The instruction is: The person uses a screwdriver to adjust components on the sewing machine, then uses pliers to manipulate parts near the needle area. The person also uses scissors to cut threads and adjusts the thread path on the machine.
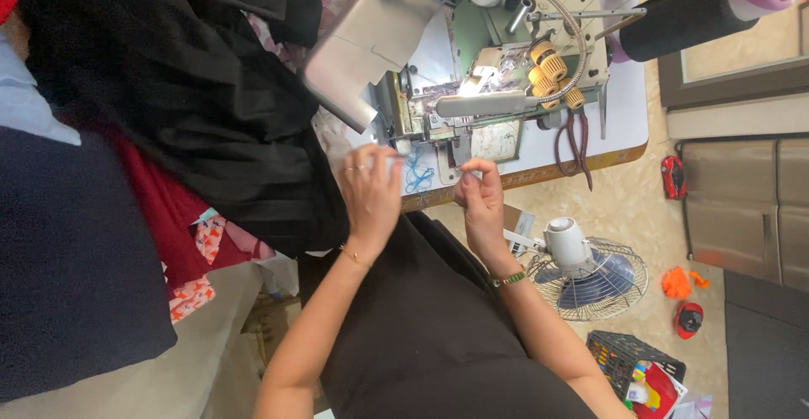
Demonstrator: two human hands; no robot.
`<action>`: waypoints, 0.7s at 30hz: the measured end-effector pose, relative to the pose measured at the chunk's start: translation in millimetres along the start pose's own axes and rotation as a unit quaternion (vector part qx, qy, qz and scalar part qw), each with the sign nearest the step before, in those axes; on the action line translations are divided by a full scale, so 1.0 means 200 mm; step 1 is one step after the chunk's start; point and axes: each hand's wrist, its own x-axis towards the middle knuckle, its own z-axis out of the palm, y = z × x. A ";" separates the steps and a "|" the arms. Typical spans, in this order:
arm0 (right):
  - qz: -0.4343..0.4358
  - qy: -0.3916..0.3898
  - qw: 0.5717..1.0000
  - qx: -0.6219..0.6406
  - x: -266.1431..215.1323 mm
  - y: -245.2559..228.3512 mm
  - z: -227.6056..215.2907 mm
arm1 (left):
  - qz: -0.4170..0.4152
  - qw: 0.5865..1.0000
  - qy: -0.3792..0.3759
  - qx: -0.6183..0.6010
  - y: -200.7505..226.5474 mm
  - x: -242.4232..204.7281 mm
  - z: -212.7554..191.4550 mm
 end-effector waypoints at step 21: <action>0.171 -0.104 0.975 -0.100 0.03 0.12 -0.26 | -0.327 0.585 -0.177 -0.721 0.08 0.07 0.15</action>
